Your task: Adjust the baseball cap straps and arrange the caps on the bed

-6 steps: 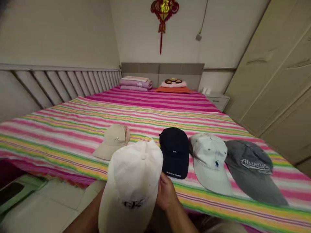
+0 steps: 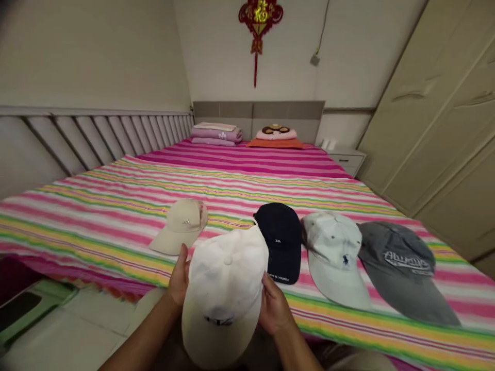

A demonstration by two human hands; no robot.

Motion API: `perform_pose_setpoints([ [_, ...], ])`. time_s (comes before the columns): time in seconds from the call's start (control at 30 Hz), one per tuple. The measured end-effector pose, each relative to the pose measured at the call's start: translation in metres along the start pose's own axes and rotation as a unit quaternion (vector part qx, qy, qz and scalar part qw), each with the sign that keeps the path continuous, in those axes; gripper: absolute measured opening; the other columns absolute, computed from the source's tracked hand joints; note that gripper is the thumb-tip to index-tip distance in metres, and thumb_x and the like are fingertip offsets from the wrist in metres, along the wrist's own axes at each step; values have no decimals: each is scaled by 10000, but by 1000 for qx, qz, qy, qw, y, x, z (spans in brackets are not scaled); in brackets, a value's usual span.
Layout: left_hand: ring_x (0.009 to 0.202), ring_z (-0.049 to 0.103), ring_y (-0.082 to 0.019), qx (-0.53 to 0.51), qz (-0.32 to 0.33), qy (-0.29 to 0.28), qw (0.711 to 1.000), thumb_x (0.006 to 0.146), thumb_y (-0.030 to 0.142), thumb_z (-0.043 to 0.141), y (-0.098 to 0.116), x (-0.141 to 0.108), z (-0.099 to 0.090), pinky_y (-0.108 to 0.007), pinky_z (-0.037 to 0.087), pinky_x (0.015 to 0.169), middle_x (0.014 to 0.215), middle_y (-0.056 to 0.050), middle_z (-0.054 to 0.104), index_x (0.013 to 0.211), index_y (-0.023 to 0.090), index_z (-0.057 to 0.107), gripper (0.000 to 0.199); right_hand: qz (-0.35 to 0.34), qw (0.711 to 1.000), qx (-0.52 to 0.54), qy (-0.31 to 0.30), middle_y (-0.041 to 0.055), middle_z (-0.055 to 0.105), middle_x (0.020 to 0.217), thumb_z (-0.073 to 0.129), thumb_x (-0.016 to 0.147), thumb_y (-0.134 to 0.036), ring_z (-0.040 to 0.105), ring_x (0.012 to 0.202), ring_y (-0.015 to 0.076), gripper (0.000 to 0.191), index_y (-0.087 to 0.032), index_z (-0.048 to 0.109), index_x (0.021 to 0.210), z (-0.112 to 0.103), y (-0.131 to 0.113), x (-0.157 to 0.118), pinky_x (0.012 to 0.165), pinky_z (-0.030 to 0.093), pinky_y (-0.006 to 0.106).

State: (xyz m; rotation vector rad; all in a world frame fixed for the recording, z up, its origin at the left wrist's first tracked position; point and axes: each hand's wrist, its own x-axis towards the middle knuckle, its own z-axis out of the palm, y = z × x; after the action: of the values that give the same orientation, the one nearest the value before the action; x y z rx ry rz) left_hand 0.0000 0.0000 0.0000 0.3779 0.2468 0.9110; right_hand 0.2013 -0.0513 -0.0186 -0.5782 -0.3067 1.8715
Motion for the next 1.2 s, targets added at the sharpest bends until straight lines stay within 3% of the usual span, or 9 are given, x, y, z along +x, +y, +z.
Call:
perform_pose_setpoints([
  [0.17, 707, 654, -205, 66, -6, 12, 998, 577, 198, 734, 3, -13, 0, -293, 505, 704, 745, -57, 708, 833, 123, 671, 275, 28, 999, -12, -22, 52, 724, 775, 757, 537, -392, 617, 899, 275, 352, -186, 694, 815, -11, 1, -10, 928, 346, 431],
  [0.3, 629, 654, -212, 101, 6, 42, 994, 505, 216, 776, 6, -18, 12, -295, 527, 625, 706, -63, 707, 773, 128, 678, 299, 57, 998, -14, -19, 38, 725, 751, 761, 441, -517, 615, 898, 290, 447, -208, 706, 759, -6, -7, -17, 931, 353, 429],
  [0.47, 636, 654, -201, 115, 24, -31, 993, 475, 235, 791, 13, -17, 14, -264, 525, 609, 733, -63, 709, 825, 132, 675, 383, 56, 998, -25, -1, 40, 721, 674, 768, 429, -510, 610, 919, 287, 413, -225, 712, 723, -3, -12, -20, 920, 365, 403],
  [0.6, 697, 651, -172, 114, 26, -75, 990, 538, 258, 763, 14, -14, 12, -241, 510, 665, 767, -65, 708, 836, 128, 679, 335, 53, 998, -33, 3, 53, 719, 670, 754, 490, -486, 633, 852, 285, 372, -210, 710, 735, -14, -7, -23, 892, 383, 424],
  [0.7, 696, 644, -167, 147, 7, -63, 987, 574, 226, 741, 14, -12, 13, -241, 500, 660, 788, -84, 701, 897, 99, 663, 356, 35, 999, -40, 1, 62, 722, 709, 754, 525, -442, 650, 774, 277, 337, -201, 703, 755, -23, -4, -26, 860, 401, 435],
  [0.83, 630, 624, -156, 194, -12, -47, 980, 586, 181, 723, 15, -10, 19, -246, 480, 616, 713, -86, 685, 835, 70, 660, 280, -14, 998, -60, -9, 58, 719, 738, 760, 547, -374, 649, 727, 254, 288, -208, 686, 772, -27, -7, -31, 817, 418, 415],
  [1.0, 524, 565, -98, 232, -11, 14, 973, 562, 210, 747, 12, -8, 29, -194, 427, 517, 616, -38, 639, 722, 88, 634, 231, -35, 994, -94, -40, 42, 688, 704, 724, 595, -417, 612, 653, 187, 313, -186, 675, 800, -19, -19, -34, 680, 451, 305],
  [1.1, 478, 533, -85, 273, -14, 45, 961, 565, 234, 748, 9, -8, 34, -187, 395, 470, 582, -22, 616, 681, 103, 615, 220, -38, 988, -121, -83, 20, 641, 641, 744, 589, -359, 557, 566, 118, 257, -151, 657, 712, -11, -29, -36, 549, 415, 210],
  [1.2, 450, 498, -73, 325, -16, 54, 944, 583, 246, 736, 8, -9, 41, -182, 362, 445, 566, -9, 597, 691, 113, 605, 215, -44, 976, -165, -137, 18, 612, 609, 747, 582, -310, 513, 530, 106, 222, -149, 604, 634, -2, -38, -39, 500, 368, 202],
])
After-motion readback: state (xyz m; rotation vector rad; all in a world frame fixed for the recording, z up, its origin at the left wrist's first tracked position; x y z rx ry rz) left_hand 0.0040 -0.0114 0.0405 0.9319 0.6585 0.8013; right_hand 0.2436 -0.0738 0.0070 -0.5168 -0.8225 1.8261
